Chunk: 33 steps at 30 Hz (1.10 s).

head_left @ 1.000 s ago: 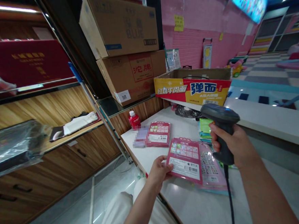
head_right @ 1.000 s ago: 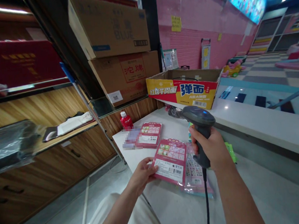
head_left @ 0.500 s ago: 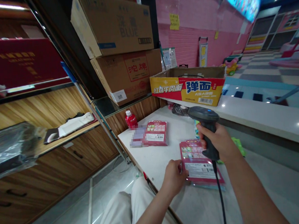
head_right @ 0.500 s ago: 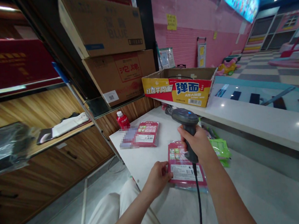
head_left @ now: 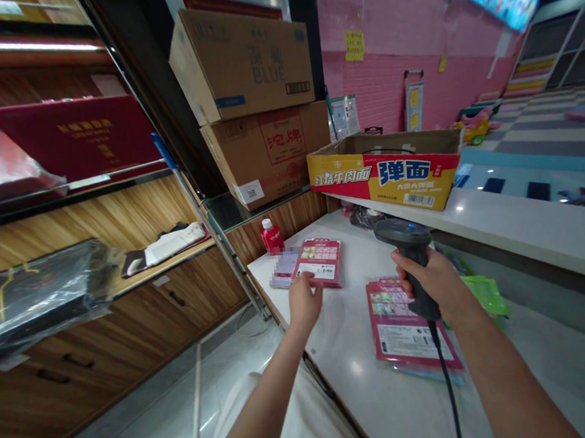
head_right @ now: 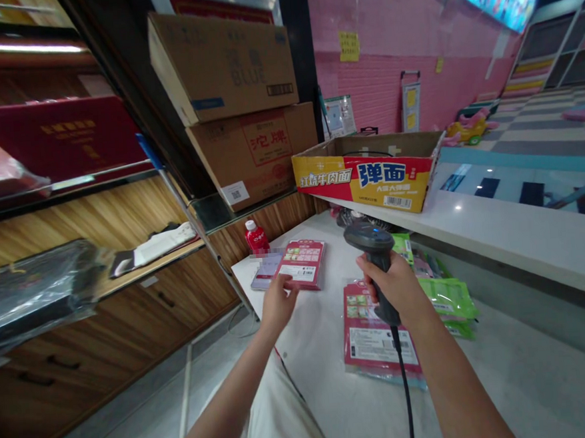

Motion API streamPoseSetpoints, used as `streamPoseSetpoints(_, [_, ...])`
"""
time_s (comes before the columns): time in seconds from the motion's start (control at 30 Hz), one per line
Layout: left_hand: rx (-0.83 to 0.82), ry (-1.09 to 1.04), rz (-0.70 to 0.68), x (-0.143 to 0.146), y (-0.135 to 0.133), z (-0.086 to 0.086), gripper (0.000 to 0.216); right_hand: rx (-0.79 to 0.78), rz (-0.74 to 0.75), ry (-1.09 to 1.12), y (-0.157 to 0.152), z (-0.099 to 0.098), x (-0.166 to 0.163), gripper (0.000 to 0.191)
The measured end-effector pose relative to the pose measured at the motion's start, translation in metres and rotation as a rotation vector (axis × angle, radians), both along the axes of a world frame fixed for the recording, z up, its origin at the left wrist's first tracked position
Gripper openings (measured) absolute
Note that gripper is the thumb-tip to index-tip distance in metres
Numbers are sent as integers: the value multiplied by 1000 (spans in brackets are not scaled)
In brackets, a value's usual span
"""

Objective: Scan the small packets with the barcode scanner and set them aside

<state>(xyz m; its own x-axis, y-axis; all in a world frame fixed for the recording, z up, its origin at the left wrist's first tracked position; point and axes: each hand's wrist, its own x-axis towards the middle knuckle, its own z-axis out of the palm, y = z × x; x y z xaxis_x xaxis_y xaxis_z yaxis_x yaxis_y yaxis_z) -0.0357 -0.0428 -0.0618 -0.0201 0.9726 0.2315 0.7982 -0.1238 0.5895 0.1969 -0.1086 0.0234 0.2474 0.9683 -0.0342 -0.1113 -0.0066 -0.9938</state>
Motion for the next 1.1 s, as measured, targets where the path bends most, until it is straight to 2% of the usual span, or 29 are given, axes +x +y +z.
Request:
streamPoseSetpoints(0.13, [33,228,241,-16,38,15,28,-7,9,-19,1,-2,-2,34])
streamPoseSetpoints(0.27, [-71,386,338,-17,52,17,48,4,39,-51,3,-5,-5,34])
streamPoseSetpoints(0.43, [-175,435,370,-19,46,10,62,-8,59,-49,4,-9,-11,33])
streamPoseSetpoints(0.67, [-191,470,342,-23,34,6,59,5,53,-39,3,-10,-15,35])
streamPoseSetpoints(0.87, [-190,447,368,-20,34,12,59,15,53,-33,4,-10,-15,35])
streamPoseSetpoints(1.1, [-292,356,298,-21,33,18,38,20,68,-40,2,-9,-15,32])
